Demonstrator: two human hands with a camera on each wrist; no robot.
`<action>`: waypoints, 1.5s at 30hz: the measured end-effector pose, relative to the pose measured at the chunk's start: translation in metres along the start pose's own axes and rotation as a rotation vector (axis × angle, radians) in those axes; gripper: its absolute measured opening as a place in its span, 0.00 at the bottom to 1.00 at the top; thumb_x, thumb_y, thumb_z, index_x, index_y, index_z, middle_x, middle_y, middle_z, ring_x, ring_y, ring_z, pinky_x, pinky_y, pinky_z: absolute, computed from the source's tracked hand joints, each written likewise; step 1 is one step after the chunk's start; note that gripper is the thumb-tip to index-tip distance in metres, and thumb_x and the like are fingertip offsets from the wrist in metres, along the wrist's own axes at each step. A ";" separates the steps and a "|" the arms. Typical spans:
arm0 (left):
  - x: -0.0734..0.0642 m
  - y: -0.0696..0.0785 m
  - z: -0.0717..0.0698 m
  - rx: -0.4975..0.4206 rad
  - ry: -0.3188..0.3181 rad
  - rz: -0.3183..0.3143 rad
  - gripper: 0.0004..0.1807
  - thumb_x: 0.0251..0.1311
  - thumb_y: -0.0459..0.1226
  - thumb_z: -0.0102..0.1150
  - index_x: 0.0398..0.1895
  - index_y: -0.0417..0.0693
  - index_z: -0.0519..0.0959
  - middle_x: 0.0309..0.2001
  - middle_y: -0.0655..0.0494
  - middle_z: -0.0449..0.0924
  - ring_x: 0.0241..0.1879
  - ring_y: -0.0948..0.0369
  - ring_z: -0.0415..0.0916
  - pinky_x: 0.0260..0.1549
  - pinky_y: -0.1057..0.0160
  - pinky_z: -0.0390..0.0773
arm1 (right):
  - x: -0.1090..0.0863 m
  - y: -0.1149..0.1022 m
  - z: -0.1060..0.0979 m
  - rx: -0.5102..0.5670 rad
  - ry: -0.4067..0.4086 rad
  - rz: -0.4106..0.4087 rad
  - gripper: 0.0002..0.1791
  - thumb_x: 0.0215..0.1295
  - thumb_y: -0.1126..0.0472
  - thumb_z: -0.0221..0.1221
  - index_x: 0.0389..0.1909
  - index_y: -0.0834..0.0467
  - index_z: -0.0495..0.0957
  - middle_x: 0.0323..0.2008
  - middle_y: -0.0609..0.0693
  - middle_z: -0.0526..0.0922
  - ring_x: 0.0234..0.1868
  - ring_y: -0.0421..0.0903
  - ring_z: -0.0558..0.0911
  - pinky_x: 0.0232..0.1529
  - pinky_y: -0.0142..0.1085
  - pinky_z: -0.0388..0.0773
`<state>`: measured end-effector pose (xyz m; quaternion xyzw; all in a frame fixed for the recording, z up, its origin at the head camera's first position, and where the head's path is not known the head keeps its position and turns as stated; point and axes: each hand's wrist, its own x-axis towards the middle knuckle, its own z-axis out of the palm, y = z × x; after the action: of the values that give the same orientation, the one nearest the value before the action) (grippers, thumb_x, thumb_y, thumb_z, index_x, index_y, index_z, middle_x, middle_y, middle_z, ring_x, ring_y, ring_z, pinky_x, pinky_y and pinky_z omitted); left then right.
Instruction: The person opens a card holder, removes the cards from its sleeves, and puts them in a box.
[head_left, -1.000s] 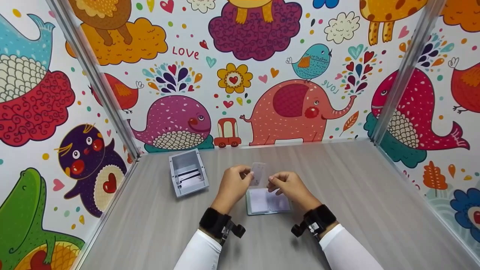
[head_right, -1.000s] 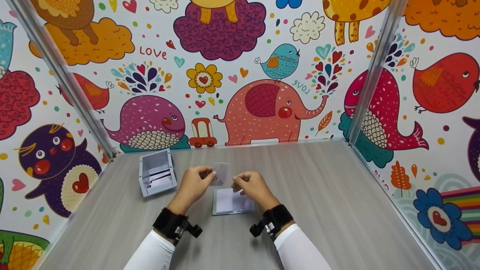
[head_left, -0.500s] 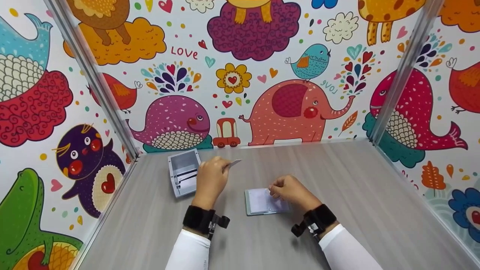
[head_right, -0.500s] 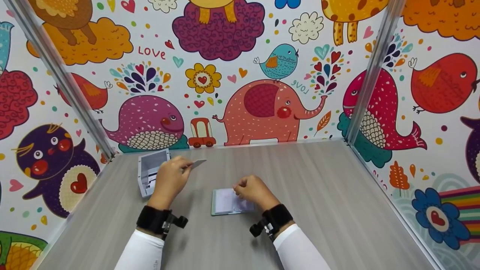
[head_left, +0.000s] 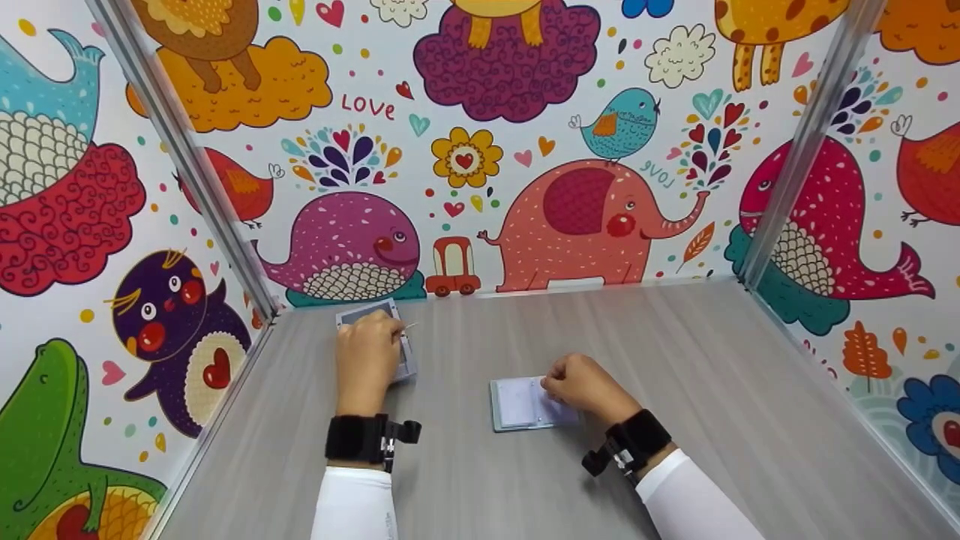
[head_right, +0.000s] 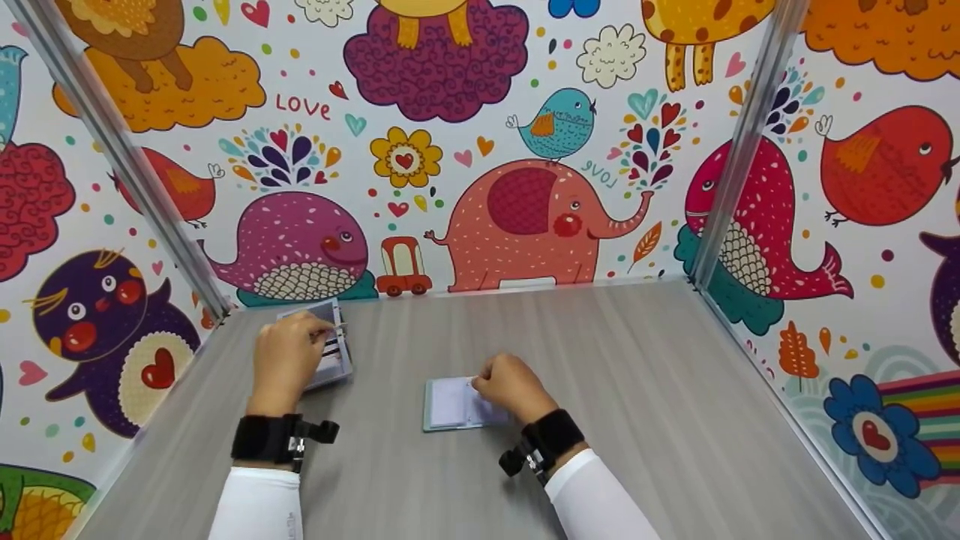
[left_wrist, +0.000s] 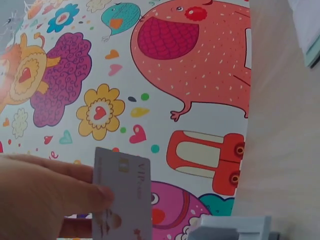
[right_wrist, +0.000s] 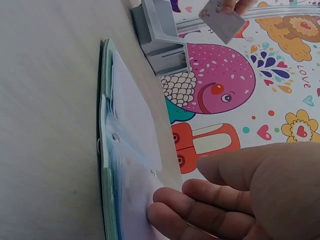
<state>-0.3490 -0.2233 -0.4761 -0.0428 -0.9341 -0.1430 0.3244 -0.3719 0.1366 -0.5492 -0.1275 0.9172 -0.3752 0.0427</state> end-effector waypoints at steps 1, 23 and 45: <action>0.000 -0.004 -0.001 -0.002 -0.027 -0.018 0.06 0.66 0.31 0.74 0.42 0.47 0.96 0.41 0.49 0.92 0.46 0.43 0.91 0.46 0.41 0.79 | 0.000 0.000 0.000 -0.003 0.003 -0.012 0.12 0.72 0.63 0.68 0.26 0.59 0.88 0.21 0.41 0.77 0.24 0.40 0.73 0.25 0.32 0.68; -0.012 -0.040 0.023 0.056 -0.300 -0.184 0.11 0.65 0.26 0.65 0.37 0.45 0.95 0.44 0.43 0.95 0.47 0.38 0.91 0.53 0.34 0.82 | 0.001 0.002 0.003 0.003 -0.019 0.038 0.12 0.73 0.62 0.69 0.26 0.57 0.89 0.22 0.43 0.79 0.24 0.41 0.75 0.25 0.33 0.68; -0.021 -0.034 0.042 0.083 -0.336 -0.197 0.09 0.64 0.29 0.65 0.31 0.45 0.93 0.40 0.39 0.95 0.44 0.36 0.92 0.48 0.33 0.84 | 0.002 0.012 0.002 0.046 -0.026 -0.007 0.15 0.74 0.60 0.67 0.24 0.54 0.88 0.21 0.44 0.80 0.22 0.43 0.74 0.22 0.34 0.67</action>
<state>-0.3638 -0.2434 -0.5285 0.0390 -0.9798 -0.1262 0.1500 -0.3758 0.1429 -0.5591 -0.1346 0.9072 -0.3947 0.0565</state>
